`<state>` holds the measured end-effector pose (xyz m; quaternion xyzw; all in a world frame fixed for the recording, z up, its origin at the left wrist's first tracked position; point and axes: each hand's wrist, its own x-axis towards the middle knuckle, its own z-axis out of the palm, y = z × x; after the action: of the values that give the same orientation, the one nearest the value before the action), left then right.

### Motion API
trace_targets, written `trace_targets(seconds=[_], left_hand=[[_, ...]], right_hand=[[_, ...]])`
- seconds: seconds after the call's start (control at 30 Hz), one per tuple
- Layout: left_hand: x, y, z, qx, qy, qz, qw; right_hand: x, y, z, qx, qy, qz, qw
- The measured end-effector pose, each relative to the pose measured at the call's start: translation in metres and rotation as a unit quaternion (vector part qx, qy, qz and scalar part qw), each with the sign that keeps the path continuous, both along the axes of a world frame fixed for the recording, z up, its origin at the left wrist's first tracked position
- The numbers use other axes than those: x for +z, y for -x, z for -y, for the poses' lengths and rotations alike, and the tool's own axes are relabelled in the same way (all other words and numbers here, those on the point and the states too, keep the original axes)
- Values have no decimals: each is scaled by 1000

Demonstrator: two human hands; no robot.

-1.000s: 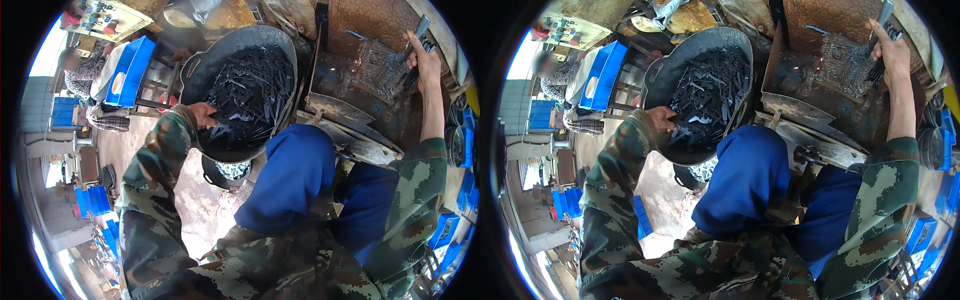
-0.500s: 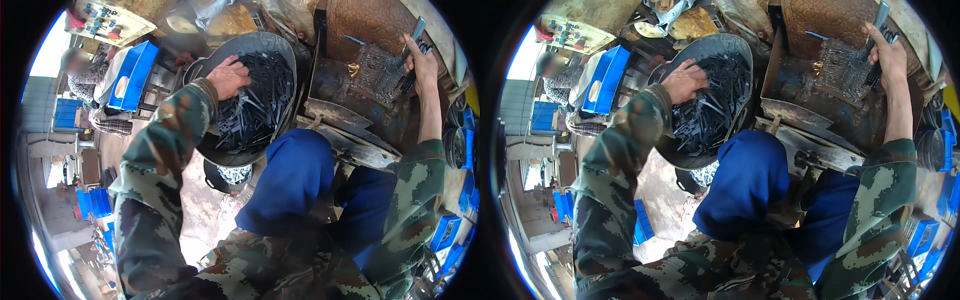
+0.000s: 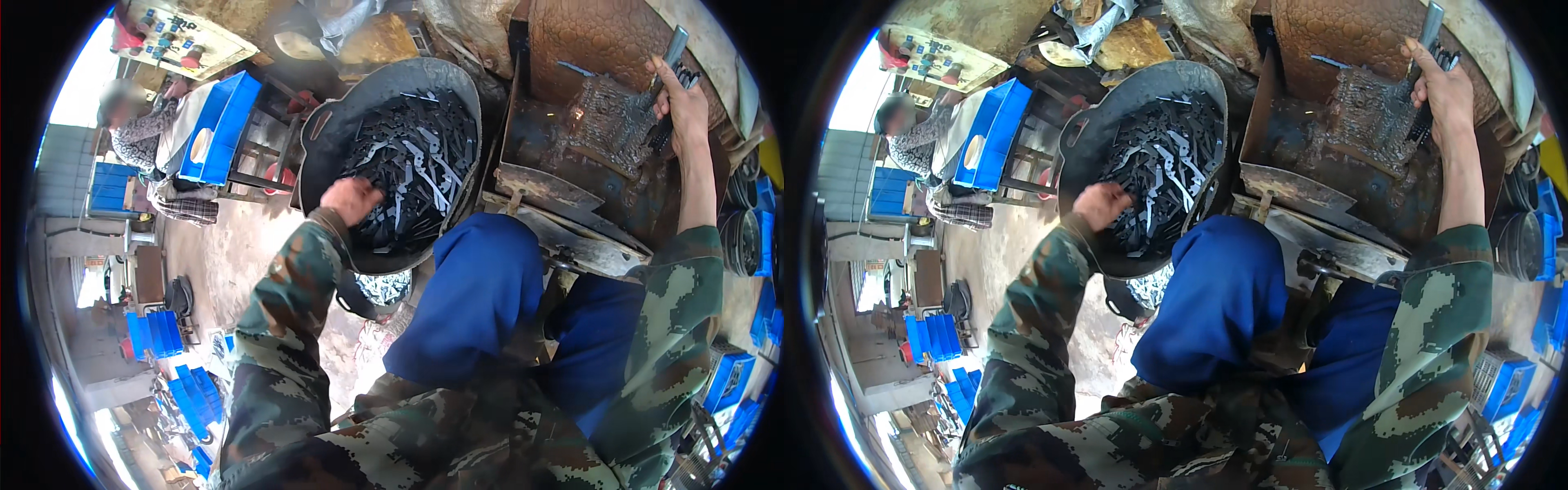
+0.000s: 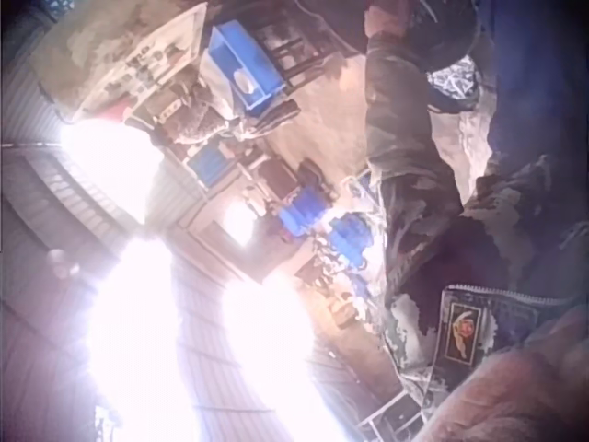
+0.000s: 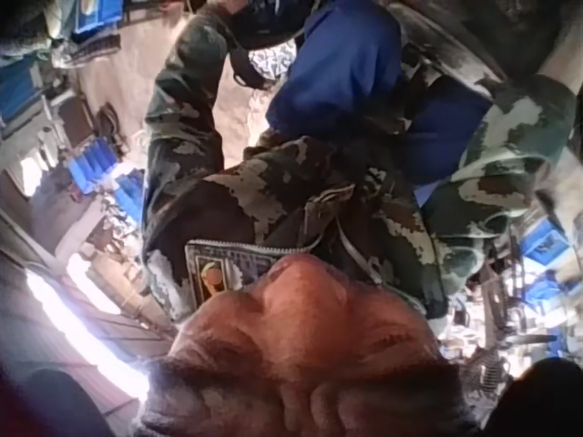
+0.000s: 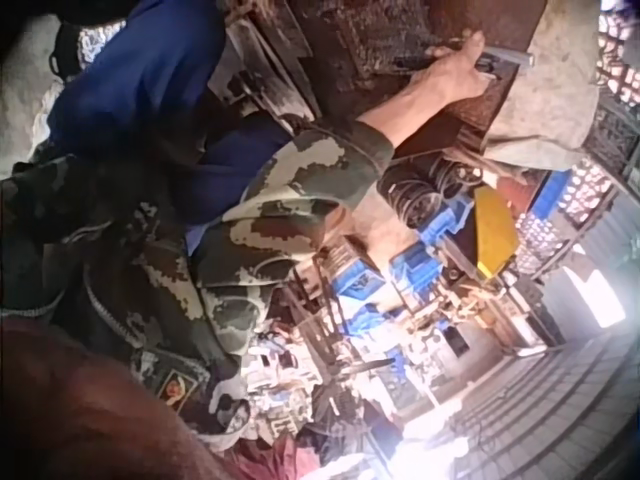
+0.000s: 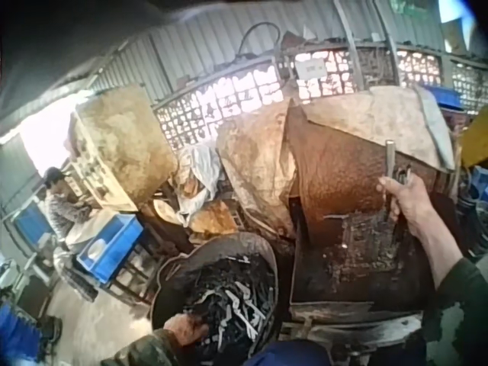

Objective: The person takes metal components from a bin, grinds or polishes them on a stationary machine, and then places the finished parts into a blue tray.

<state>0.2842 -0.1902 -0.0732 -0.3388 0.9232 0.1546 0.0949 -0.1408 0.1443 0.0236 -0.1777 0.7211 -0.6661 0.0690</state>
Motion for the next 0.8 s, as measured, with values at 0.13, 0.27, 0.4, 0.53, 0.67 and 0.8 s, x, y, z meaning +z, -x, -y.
trace_targets(seconds=[0.13,0.27,0.4,0.53,0.67,0.8], left_hand=[[-54,-11,0,-5,-34,-51,998],[-71,-21,9,-53,-13,-142,988],[-63,-29,14,231,-315,-250,886],[-31,-21,7,226,-371,-286,854],[-5,7,-16,211,-376,-308,848],[-13,34,-25,188,-339,-284,877]], right_hand=[[-5,6,6,-5,2,6,1000],[-4,1,6,-10,14,-1,1000],[-4,-1,5,-8,2,6,1000],[-2,2,0,-7,-10,8,1000],[-3,1,2,-8,4,14,1000],[-4,0,3,-9,6,11,1000]])
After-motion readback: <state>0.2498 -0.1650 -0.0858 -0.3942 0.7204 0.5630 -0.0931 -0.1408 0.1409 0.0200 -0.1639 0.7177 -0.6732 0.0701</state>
